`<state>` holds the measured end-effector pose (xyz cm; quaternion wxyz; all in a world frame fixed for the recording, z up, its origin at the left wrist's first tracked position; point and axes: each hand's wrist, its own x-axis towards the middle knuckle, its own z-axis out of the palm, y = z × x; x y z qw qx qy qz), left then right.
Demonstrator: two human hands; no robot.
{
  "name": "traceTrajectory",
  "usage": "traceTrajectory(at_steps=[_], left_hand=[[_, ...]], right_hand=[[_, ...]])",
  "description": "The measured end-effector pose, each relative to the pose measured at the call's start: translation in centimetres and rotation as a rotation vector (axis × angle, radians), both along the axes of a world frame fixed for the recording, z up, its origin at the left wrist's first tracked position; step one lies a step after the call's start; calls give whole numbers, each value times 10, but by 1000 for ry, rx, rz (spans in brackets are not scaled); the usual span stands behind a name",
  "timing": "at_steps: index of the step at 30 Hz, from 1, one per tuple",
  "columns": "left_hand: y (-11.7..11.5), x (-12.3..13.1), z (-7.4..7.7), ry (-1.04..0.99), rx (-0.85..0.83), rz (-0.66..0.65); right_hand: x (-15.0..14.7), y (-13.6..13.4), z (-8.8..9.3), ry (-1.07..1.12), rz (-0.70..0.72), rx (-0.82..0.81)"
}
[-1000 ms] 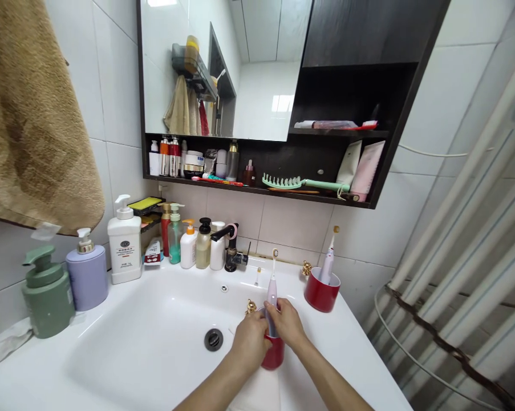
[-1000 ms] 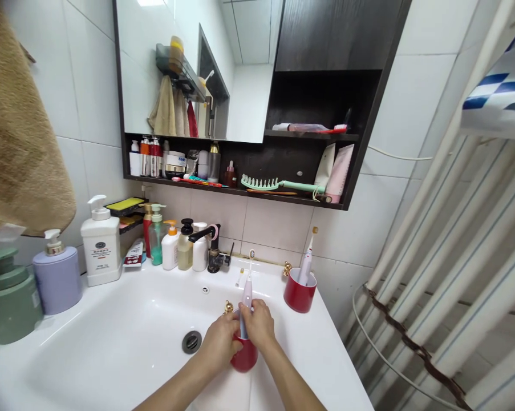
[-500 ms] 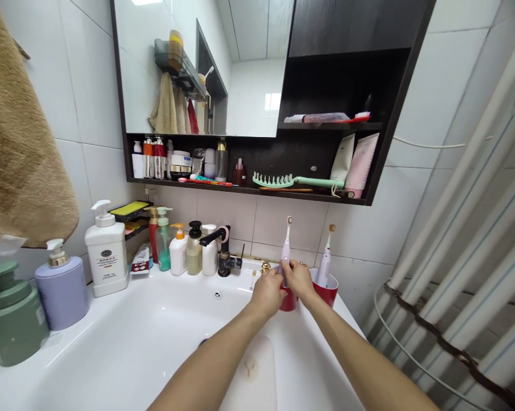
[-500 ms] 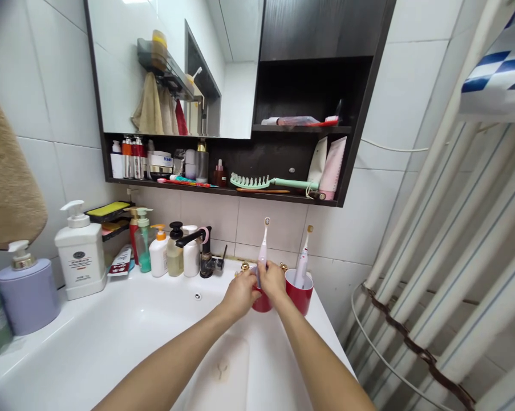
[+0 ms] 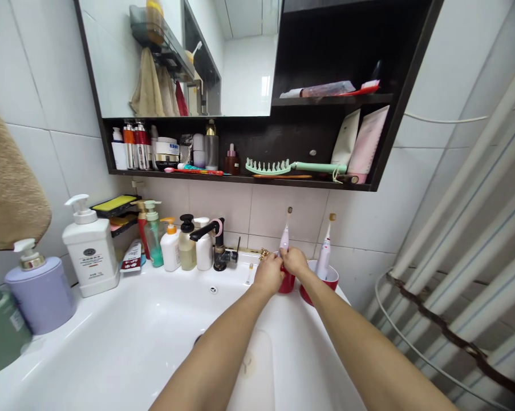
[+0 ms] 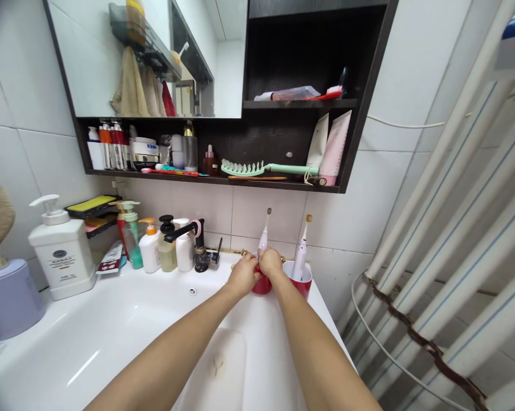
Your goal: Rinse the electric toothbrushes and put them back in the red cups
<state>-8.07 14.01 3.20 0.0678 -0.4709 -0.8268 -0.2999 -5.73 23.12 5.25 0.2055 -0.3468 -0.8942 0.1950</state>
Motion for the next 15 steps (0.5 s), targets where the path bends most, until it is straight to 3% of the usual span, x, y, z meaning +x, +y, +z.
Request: traceTrajectory(at_steps=[3, 9, 12, 15], left_hand=[[-7, 2, -1, -52, 47, 20], [-28, 4, 7, -325, 336, 54], [-41, 11, 25, -381, 392, 94], [-63, 32, 55, -592, 603, -57]], right_hand=[[6, -4, 5, 57, -11, 7], [33, -27, 12, 274, 13, 28], [52, -48, 15, 391, 75, -4], [74, -78, 28, 514, 169, -44]])
